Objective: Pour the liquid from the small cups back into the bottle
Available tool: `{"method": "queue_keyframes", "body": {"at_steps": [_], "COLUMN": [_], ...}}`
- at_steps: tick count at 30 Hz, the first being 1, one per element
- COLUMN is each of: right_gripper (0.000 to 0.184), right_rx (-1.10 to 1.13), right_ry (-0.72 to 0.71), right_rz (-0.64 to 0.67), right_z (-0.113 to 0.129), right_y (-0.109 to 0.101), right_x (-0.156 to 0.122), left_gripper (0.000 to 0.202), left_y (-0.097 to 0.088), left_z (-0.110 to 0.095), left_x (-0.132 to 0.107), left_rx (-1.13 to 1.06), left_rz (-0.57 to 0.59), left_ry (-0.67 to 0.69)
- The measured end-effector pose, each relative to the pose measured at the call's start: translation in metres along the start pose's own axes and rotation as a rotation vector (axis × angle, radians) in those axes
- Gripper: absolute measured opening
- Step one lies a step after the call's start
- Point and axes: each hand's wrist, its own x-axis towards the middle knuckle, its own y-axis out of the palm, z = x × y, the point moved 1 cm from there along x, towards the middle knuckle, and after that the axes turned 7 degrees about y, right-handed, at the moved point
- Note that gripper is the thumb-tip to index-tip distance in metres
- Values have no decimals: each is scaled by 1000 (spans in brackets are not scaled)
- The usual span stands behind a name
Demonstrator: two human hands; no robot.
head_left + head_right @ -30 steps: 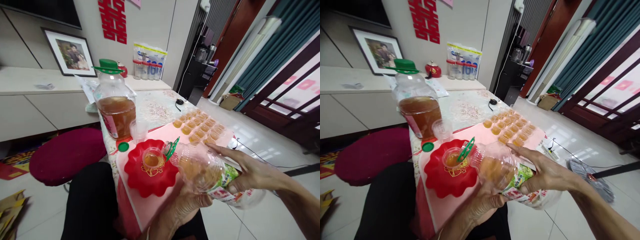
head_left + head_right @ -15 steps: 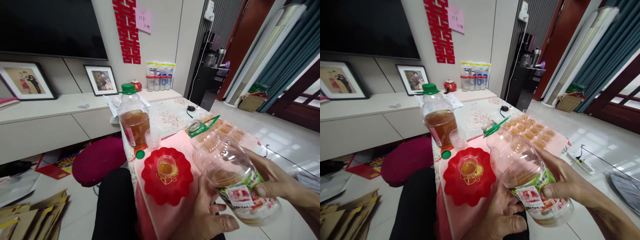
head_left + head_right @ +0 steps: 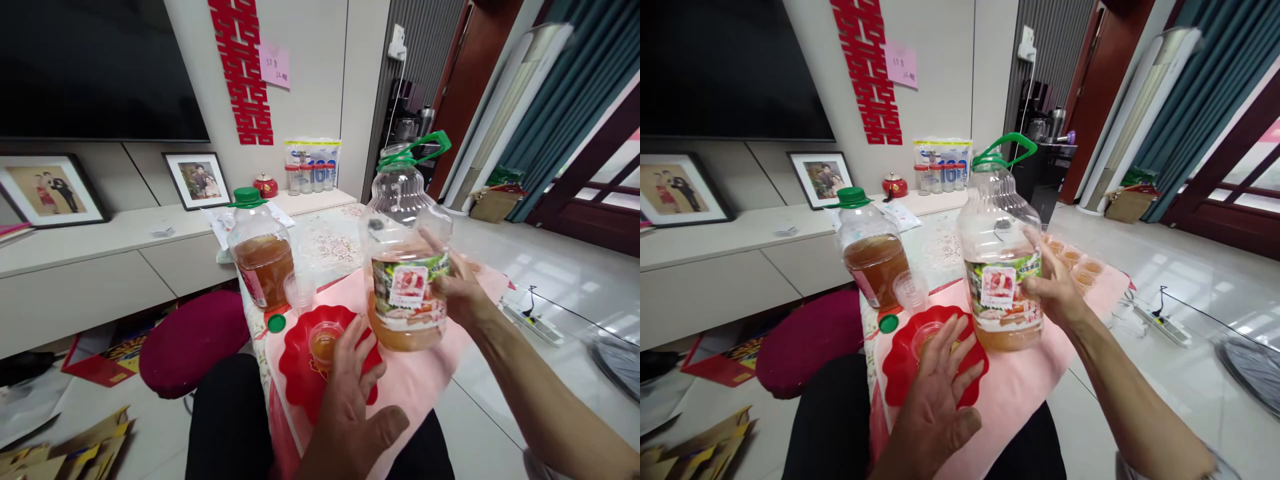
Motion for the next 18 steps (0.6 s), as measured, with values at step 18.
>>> {"method": "queue_keyframes", "body": {"at_steps": [18], "right_gripper": [135], "right_rx": [86], "right_ry": [-198], "right_rz": [-5], "right_z": [-77], "right_y": [38], "right_x": [88], "left_gripper": [60], "left_y": [-58], "left_z": [-49], "left_x": [-17], "left_rx": [376], "left_rz": [-424], "left_ry": [88]}}
